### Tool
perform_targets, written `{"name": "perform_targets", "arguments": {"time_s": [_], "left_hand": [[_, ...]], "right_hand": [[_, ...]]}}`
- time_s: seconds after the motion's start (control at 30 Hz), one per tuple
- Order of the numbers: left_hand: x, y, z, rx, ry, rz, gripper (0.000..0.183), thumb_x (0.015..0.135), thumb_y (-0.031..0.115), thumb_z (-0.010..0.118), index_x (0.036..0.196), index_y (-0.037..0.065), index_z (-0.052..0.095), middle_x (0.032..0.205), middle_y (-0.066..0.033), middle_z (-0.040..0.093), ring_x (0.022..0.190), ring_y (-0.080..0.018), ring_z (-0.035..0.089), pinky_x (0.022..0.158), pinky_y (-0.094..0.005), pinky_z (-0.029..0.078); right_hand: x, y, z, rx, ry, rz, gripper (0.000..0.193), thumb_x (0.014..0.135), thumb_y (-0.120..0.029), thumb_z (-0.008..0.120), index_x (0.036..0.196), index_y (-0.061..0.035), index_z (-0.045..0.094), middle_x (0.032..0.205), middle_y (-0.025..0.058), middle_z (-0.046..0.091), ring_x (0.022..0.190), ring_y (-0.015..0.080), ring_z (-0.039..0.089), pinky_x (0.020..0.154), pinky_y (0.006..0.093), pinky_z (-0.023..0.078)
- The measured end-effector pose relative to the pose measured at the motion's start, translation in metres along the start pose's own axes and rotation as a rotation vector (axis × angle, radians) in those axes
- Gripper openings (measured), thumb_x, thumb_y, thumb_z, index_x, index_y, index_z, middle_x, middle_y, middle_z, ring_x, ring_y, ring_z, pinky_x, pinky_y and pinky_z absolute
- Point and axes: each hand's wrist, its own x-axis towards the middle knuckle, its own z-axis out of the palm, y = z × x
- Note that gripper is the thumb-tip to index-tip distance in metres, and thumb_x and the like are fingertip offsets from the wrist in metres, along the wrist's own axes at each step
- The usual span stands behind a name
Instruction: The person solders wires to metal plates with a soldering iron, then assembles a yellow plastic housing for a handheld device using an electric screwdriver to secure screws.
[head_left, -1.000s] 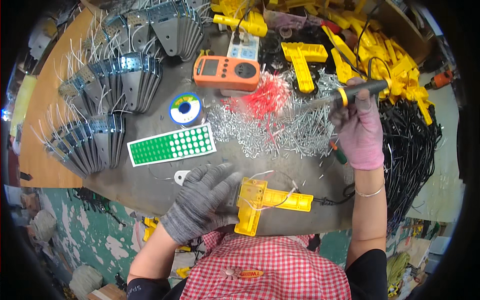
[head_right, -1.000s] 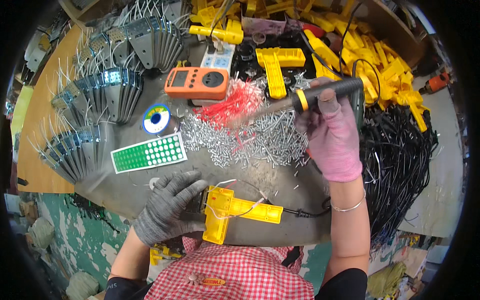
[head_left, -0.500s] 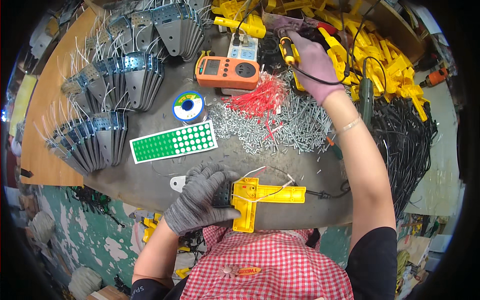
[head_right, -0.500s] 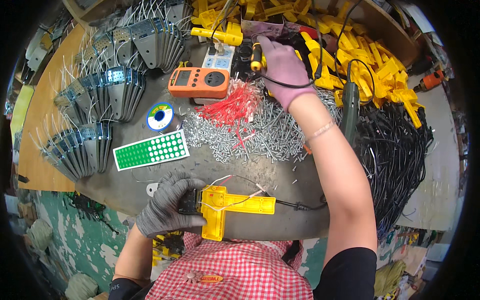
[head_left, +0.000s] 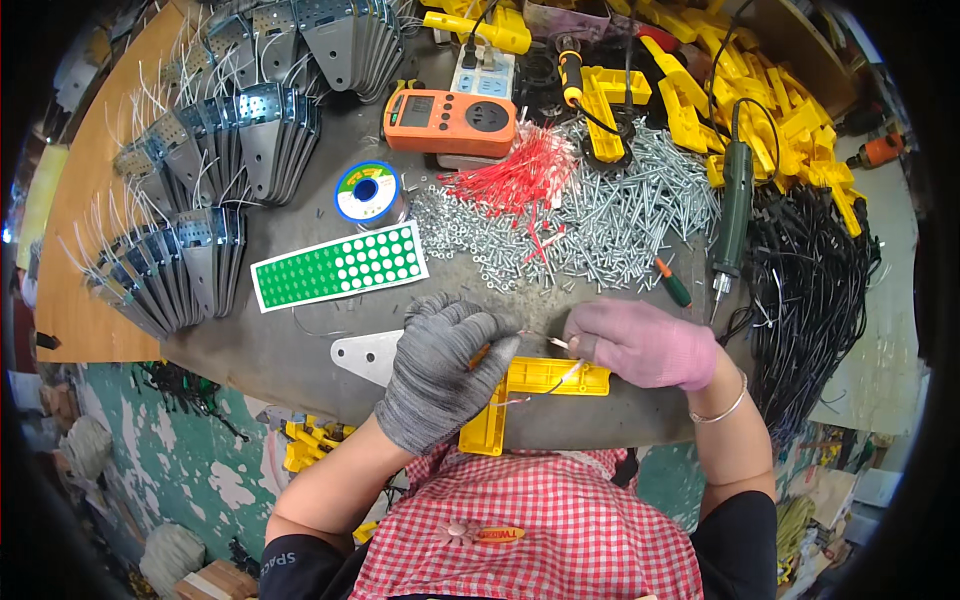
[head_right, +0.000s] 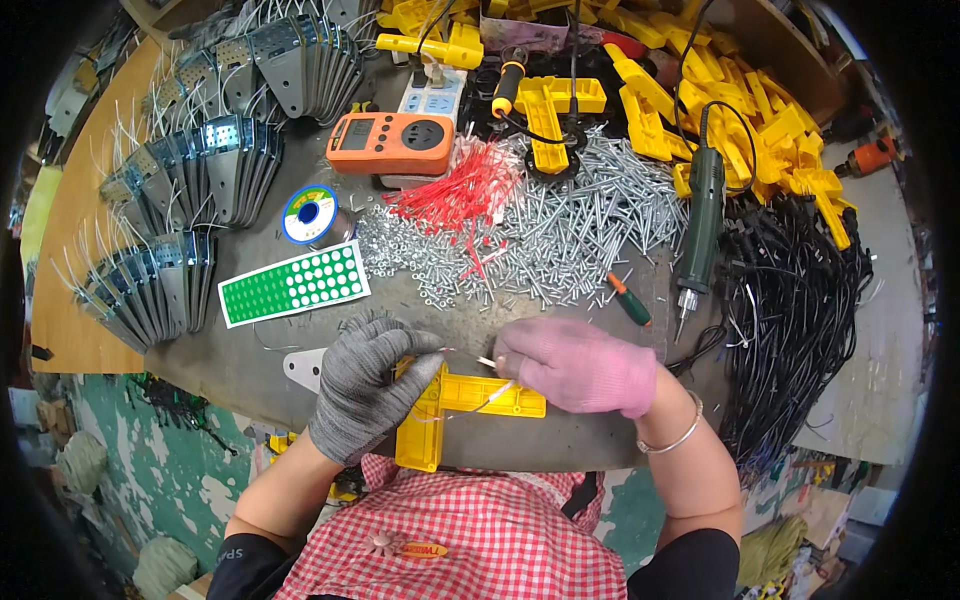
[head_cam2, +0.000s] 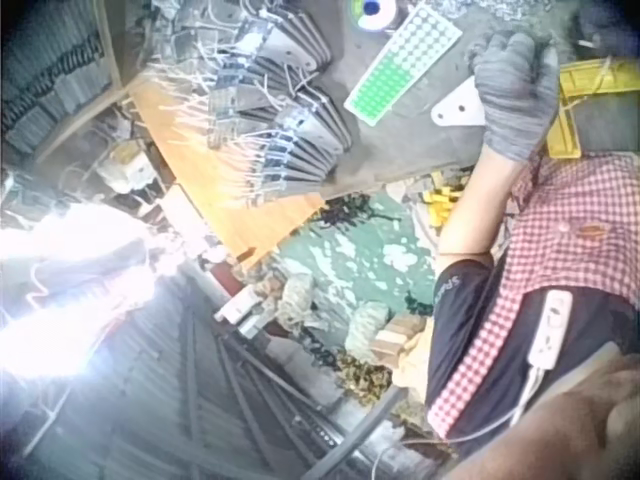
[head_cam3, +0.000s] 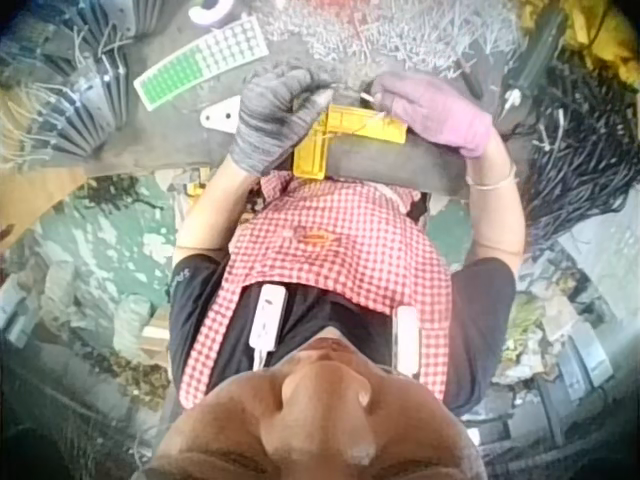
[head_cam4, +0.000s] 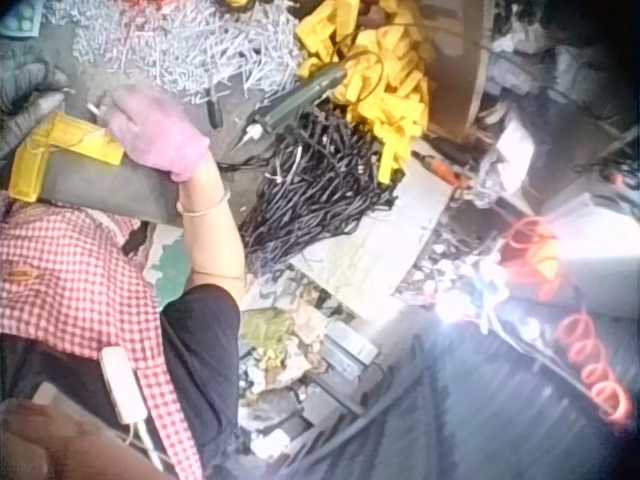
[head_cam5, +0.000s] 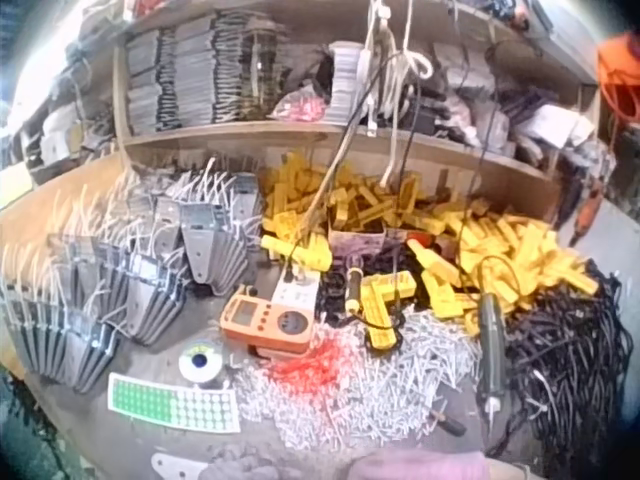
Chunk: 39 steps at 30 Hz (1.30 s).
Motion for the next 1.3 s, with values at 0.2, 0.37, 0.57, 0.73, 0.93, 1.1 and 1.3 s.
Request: {"name": "perform_targets", "arguments": {"time_s": [0.2,0.37,0.57,0.73,0.93,1.1,1.3], "left_hand": [[-0.002,-0.003,-0.002,0.139,0.002,0.132,0.014,0.077,0.008,0.076,0.092,0.008,0.073,0.081,-0.0076,0.066,0.079,-0.0294,0.062,0.077,-0.0405,0.048],[-0.007,-0.005,-0.003,0.110,-0.040,0.074,0.016,0.076,0.008,0.078,0.092,0.009,0.074,0.081,-0.0074,0.067,0.078,-0.0281,0.062,0.074,-0.0388,0.050],[-0.006,0.001,-0.005,-0.048,0.019,-0.005,0.018,0.077,0.011,0.080,0.095,0.010,0.076,0.084,-0.0071,0.069,0.079,-0.0258,0.065,0.070,-0.0364,0.053],[-0.009,-0.003,-0.002,-0.032,-0.002,0.037,0.015,0.078,0.012,0.077,0.092,0.009,0.071,0.083,-0.0079,0.066,0.082,-0.0292,0.062,0.079,-0.0425,0.047],[-0.012,-0.005,-0.001,-0.032,0.010,0.035,0.016,0.077,0.011,0.078,0.092,0.010,0.073,0.084,-0.0075,0.067,0.081,-0.0274,0.064,0.076,-0.0392,0.050],[-0.011,-0.005,-0.001,-0.028,0.047,0.075,0.017,0.076,0.009,0.080,0.093,0.010,0.075,0.085,-0.0080,0.068,0.081,-0.0262,0.065,0.073,-0.0364,0.054],[-0.014,-0.006,-0.003,0.032,0.048,0.052,0.020,0.074,0.010,0.081,0.093,0.011,0.076,0.085,-0.0073,0.068,0.082,-0.0258,0.065,0.073,-0.0366,0.054]], "right_hand": [[0.008,-0.014,0.020,0.241,0.207,0.180,0.017,0.093,-0.020,0.062,0.097,-0.0032,0.062,0.080,0.0161,0.065,0.073,0.0336,0.064,0.068,0.0422,0.050],[0.004,-0.022,0.019,0.111,0.276,0.129,0.012,0.091,-0.016,0.065,0.093,-0.0043,0.068,0.077,0.0154,0.065,0.069,0.0310,0.064,0.065,0.0394,0.050],[0.009,-0.023,0.039,0.168,0.375,0.096,0.011,0.089,-0.015,0.066,0.092,-0.0061,0.071,0.075,0.0163,0.066,0.066,0.0298,0.066,0.060,0.0370,0.050],[0.011,-0.024,0.035,0.167,0.334,0.102,0.011,0.089,-0.014,0.066,0.092,-0.0061,0.072,0.074,0.0154,0.067,0.064,0.0279,0.067,0.060,0.0352,0.051],[0.010,-0.022,0.041,0.176,0.397,0.023,0.013,0.087,-0.013,0.067,0.095,-0.0051,0.073,0.080,0.0127,0.070,0.070,0.0265,0.069,0.063,0.0364,0.053],[0.014,-0.019,0.043,0.048,0.429,-0.124,0.015,0.089,-0.014,0.067,0.099,-0.0057,0.072,0.086,0.0129,0.070,0.079,0.0289,0.070,0.068,0.0367,0.053],[0.010,-0.025,0.031,0.121,0.298,0.103,0.017,0.092,-0.020,0.065,0.092,-0.0040,0.069,0.084,0.0145,0.067,0.077,0.0335,0.067,0.070,0.0396,0.054]]}}
